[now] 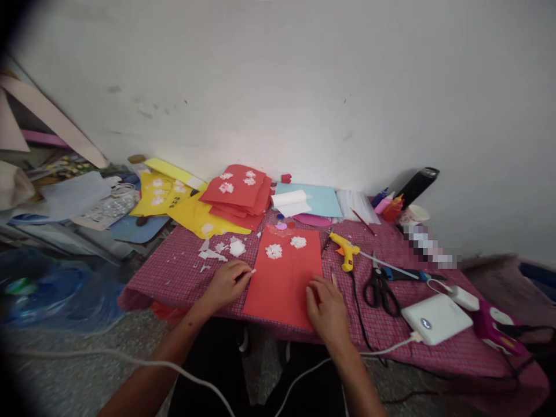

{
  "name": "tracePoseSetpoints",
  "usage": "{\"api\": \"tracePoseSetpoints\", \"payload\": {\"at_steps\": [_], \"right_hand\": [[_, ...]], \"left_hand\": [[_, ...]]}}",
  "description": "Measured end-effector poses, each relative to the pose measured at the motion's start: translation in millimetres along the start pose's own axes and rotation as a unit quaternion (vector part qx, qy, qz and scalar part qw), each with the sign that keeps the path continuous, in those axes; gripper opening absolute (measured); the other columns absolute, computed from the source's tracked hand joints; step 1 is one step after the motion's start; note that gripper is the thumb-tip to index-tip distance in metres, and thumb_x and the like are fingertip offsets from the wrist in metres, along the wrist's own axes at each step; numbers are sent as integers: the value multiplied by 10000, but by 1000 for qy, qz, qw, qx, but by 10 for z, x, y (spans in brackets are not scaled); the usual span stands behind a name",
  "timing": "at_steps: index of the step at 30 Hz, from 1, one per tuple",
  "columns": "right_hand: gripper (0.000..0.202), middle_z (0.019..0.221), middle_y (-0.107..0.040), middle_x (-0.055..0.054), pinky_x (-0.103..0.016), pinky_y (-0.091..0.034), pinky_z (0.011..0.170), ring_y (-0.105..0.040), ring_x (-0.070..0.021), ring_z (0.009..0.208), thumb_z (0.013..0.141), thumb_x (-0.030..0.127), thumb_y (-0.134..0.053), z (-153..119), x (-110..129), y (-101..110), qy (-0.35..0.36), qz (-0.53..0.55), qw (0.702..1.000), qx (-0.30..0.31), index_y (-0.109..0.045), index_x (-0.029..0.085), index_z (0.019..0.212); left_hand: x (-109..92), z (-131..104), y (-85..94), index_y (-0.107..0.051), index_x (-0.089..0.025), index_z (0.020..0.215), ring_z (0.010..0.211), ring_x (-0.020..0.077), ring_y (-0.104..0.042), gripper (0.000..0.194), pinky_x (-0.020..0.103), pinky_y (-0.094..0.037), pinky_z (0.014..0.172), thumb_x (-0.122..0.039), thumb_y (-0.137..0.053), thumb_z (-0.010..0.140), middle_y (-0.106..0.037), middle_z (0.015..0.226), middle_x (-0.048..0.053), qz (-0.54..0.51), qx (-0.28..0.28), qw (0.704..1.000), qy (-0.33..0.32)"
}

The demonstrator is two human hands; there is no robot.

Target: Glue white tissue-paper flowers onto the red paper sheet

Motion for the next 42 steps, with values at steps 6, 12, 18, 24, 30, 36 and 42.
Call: {"api": "tracePoseSetpoints", "payload": {"at_steps": [6,12,18,24,30,36,42], "right_hand": [[193,1088,-733,-126,-582,-343,1131,-667,-284,1029,934,300,-548,2,51,-46,11,-14,1000,12,-710,199,965],[190,1095,-731,-118,-556,-345,1132,-664,-272,1038,934,279,-546,0,34,-46,-1,-16,1000,19,-709,190,972],[191,1092,-734,-118,-534,-386,1102,-665,-272,1031,938,284,-543,4,19,-43,-3,-11,1000,15,-710,193,961],[196,1082,-728,-121,-529,-418,1072,-662,-275,1020,942,290,-538,13,29,-34,-2,0,1000,18,-708,193,954],[199,1086,-730,-120,-530,-416,1073,-660,-277,1029,938,290,-541,18,35,-32,-10,-3,1000,18,-716,196,944],[187,1061,-733,-110,-578,-292,1163,-663,-269,1019,942,264,-529,31,68,-15,-5,-7,1000,15,-706,204,931],[195,1075,-736,-110,-583,-309,1154,-669,-268,1016,938,270,-531,32,54,-19,-15,-5,1000,19,-716,209,931]], "left_hand": [[45,24,93,-664,-212,896,911,190,-625,202,328,-481,841,-249,-488,990,-696,918,43,44,2,999,15],[199,-13,274,-644,-204,925,910,192,-628,171,336,-474,853,-260,-496,989,-695,949,45,59,-28,997,33],[-9,193,36,-662,-204,932,927,199,-633,206,332,-474,858,-265,-477,998,-703,940,52,88,19,996,-10],[-125,372,-248,-670,-197,849,856,208,-623,243,333,-468,800,-305,-503,987,-685,879,63,144,65,986,-53],[243,762,-71,-681,-207,919,904,208,-619,209,318,-465,834,-212,-477,964,-690,929,61,118,26,993,-8],[431,1253,-149,-700,-191,993,930,255,-604,244,361,-444,866,-129,-479,909,-668,952,115,200,40,978,-29],[463,1356,-212,-709,-175,852,942,272,-603,190,380,-433,891,-152,-524,887,-660,886,126,212,71,974,-42]]}}
Point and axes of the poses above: each hand's wrist, its own z-axis towards the middle knuckle, its own y-axis out of the back of the hand, x = y × z, the point moved 9 cm from there along z, towards the middle knuckle
